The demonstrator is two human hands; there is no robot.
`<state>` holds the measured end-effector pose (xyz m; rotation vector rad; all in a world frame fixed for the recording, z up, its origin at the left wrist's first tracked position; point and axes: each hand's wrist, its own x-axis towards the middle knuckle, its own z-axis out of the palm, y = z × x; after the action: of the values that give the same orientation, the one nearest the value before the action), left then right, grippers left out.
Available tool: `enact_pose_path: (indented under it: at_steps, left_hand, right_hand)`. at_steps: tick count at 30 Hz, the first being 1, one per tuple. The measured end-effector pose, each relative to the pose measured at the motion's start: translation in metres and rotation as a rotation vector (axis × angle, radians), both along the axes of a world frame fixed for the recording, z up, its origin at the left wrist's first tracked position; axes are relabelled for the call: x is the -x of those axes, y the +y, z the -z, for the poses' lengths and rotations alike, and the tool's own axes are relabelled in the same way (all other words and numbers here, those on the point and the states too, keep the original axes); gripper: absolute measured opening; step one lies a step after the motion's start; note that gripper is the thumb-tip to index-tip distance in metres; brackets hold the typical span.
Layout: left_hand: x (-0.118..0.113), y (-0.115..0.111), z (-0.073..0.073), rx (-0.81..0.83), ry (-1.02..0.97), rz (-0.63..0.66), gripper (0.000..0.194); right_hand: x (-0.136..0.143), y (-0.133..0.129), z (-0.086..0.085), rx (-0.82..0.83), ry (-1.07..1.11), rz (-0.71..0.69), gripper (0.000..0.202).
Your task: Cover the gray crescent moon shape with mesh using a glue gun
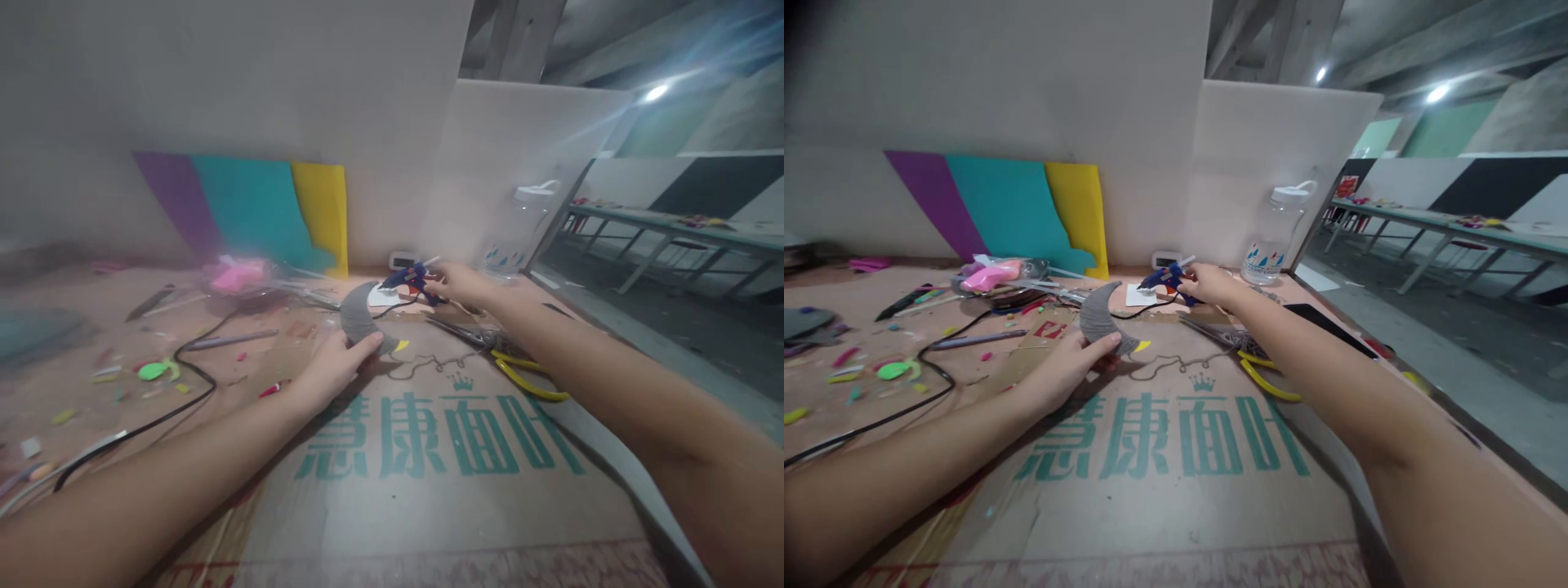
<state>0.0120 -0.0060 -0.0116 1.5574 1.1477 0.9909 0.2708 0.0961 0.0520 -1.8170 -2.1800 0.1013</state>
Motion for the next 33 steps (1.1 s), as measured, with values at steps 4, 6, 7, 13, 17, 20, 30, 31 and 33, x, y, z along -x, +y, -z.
enact_pose_path:
  at_steps: [4,6,7,13,17,20,30,31,33]
  left_hand:
    - [0.001,0.000,0.001,-0.012,0.014,0.014,0.037]
    - [0.001,0.000,0.001,-0.030,0.019,0.032,0.038]
    - [0.002,0.000,0.001,-0.039,0.019,0.040,0.038]
    - [0.002,0.001,0.001,-0.056,0.012,0.048,0.034]
    - [0.001,0.000,-0.001,-0.046,0.020,0.050,0.033]
    - [0.001,0.001,0.000,-0.051,0.035,0.046,0.034]
    - [0.002,0.002,0.001,-0.040,0.051,0.027,0.036]
    - [0.002,0.002,0.001,-0.046,0.058,0.027,0.036]
    - [0.002,0.001,0.000,-0.063,0.064,0.034,0.035]
  right_hand:
    - [0.012,0.018,0.014,0.058,0.079,-0.040,0.036]
    - [0.017,0.021,0.024,0.049,0.115,-0.030,0.035]
    - [0.019,0.022,0.028,0.033,0.130,-0.017,0.034]
    - [0.020,0.029,0.033,-0.045,0.194,0.023,0.036]
    - [0.015,0.029,0.028,-0.066,0.210,0.011,0.035]
    - [0.014,0.027,0.026,-0.108,0.218,-0.025,0.038]
    - [0.021,0.028,0.019,-0.029,0.316,-0.058,0.027]
    - [0.022,0.027,0.017,-0.015,0.310,-0.060,0.026]
    - [0.027,0.023,0.013,-0.004,0.280,-0.055,0.025]
